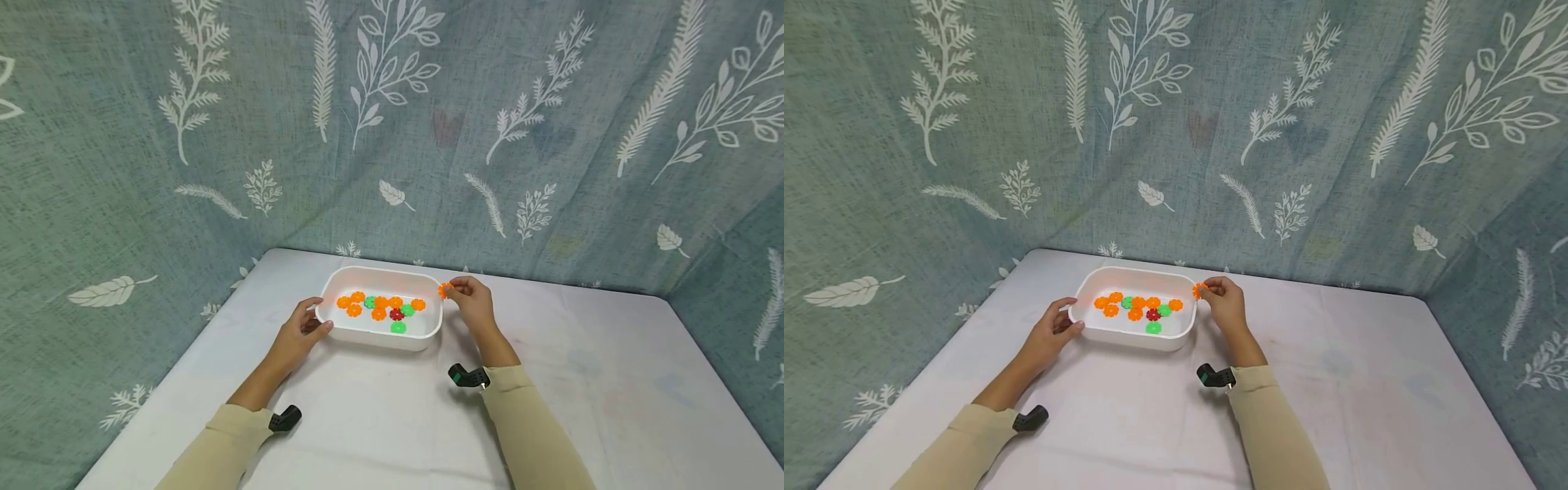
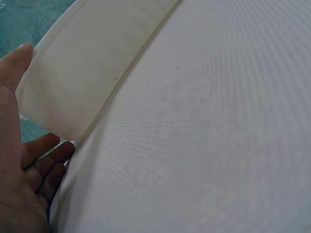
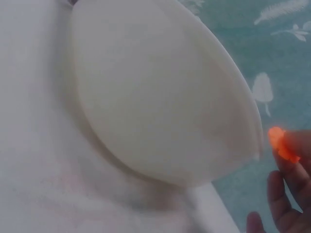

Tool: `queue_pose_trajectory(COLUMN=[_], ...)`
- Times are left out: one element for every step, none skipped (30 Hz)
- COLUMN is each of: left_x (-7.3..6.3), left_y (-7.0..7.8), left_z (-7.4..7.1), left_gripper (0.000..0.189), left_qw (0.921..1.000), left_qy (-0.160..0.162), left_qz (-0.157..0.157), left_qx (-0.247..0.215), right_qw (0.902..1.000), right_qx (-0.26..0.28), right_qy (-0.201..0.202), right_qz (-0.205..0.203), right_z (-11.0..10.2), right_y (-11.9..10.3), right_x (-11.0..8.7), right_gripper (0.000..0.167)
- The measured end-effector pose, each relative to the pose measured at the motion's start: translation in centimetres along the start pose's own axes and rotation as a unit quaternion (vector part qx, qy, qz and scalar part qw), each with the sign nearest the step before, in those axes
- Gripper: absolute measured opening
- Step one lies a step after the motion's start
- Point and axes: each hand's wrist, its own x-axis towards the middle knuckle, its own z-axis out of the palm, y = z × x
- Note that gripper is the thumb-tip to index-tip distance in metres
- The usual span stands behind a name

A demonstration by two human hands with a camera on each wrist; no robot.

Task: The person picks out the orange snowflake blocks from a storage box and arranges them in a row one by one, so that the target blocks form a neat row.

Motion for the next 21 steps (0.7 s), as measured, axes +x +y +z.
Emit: queue_pose_trajectory(left_x=[0.0, 0.0, 0.0, 0.0, 0.0, 0.0, 0.0, -0.1, -0.1, -0.1, 0.0, 0.0, 0.0, 0.0, 0.0, 0.1, 0.1, 0.1, 0.1, 0.1, 0.1], left_y=[0.1, 0.1, 0.1, 0.1, 0.1, 0.1, 0.1, 0.1, 0.0, 0.0, 0.0, 0.0, 0.0, 0.0, 0.0, 0.0, 0.0, 0.1, 0.1, 0.0, 0.1], left_z=[0.0, 0.0, -0.1, -0.1, -0.1, 0.0, 0.0, 0.0, 0.0, 0.0, 0.0, 0.0, 0.0, 0.0, 0.0, 0.0, 0.0, 0.0, 0.0, -0.1, -0.1], left_gripper=[0.064, 0.064, 0.064, 0.065, 0.065, 0.066, 0.065, 0.065, 0.065, 0.064, 0.063, 0.062, 0.061, 0.061, 0.061, 0.061, 0.061, 0.061, 0.061, 0.061, 0.061], left_qw=[1.0, 1.0, 1.0, 1.0, 1.0, 1.0, 1.0, 1.0, 1.0, 1.0, 0.9999, 0.9999, 0.9999, 0.9999, 0.9999, 0.9999, 0.9999, 0.9999, 1.0, 1.0, 0.9999], left_qy=[0.001, 0.002, 0.001, 0.0, 0.0, -0.001, -0.001, -0.002, -0.001, 0.0, 0.001, 0.001, 0.002, 0.002, 0.003, 0.003, 0.003, 0.002, 0.002, 0.001, 0.002], left_qz=[-0.001, -0.002, -0.003, -0.003, -0.004, -0.004, -0.005, -0.005, -0.005, -0.004, -0.002, -0.001, -0.001, 0.0, 0.001, 0.002, 0.002, 0.001, -0.001, -0.001, -0.003], left_qx=[0.0, 0.0, 0.001, 0.0, -0.001, -0.001, -0.003, -0.005, -0.007, -0.009, -0.01, -0.011, -0.012, -0.011, -0.011, -0.01, -0.01, -0.01, -0.009, -0.009, -0.01], right_qw=[1.0, 1.0, 0.9999, 0.9999, 0.9999, 0.9998, 0.9998, 0.9997, 0.9997, 0.9996, 0.9995, 0.9994, 0.9993, 0.9991, 0.999, 0.9988, 0.9986, 0.9982, 0.9975, 0.9965, 0.995], right_qx=[0.002, 0.003, 0.003, 0.003, 0.002, 0.001, 0.0, -0.001, -0.002, -0.003, -0.005, -0.006, -0.007, -0.009, -0.01, -0.013, -0.018, -0.029, -0.045, -0.063, -0.083], right_qy=[0.003, 0.006, 0.009, 0.013, 0.016, 0.019, 0.021, 0.024, 0.026, 0.028, 0.032, 0.034, 0.038, 0.041, 0.043, 0.047, 0.051, 0.052, 0.055, 0.055, 0.055], right_qz=[0.001, 0.001, -0.001, -0.002, -0.004, -0.004, -0.003, -0.002, 0.001, 0.002, 0.003, 0.004, 0.005, 0.005, 0.006, 0.005, 0.003, 0.001, -0.002, -0.005, -0.011], right_z=[-0.1, -0.3, -0.4, -0.5, -0.7, -0.8, -0.9, -1.0, -1.2, -1.3, -1.5, -1.6, -1.8, -1.9, -2.0, -2.0, -2.0, -2.1, -2.0, -1.9, -1.8], right_y=[0.2, 0.3, 0.4, 0.6, 0.7, 0.9, 1.0, 1.1, 1.3, 1.4, 1.5, 1.6, 1.7, 1.8, 1.9, 2.0, 2.2, 2.4, 2.7, 2.9, 3.2], right_x=[0.0, 0.1, 0.1, 0.2, 0.2, 0.3, 0.3, 0.3, 0.3, 0.4, 0.4, 0.4, 0.5, 0.5, 0.5, 0.5, 0.5, 0.6, 0.6, 0.7, 0.7], right_gripper=[0.02, 0.021, 0.02, 0.02, 0.02, 0.02, 0.02, 0.02, 0.02, 0.02, 0.02, 0.02, 0.02, 0.02, 0.02, 0.019, 0.019, 0.018, 0.017, 0.016, 0.016])
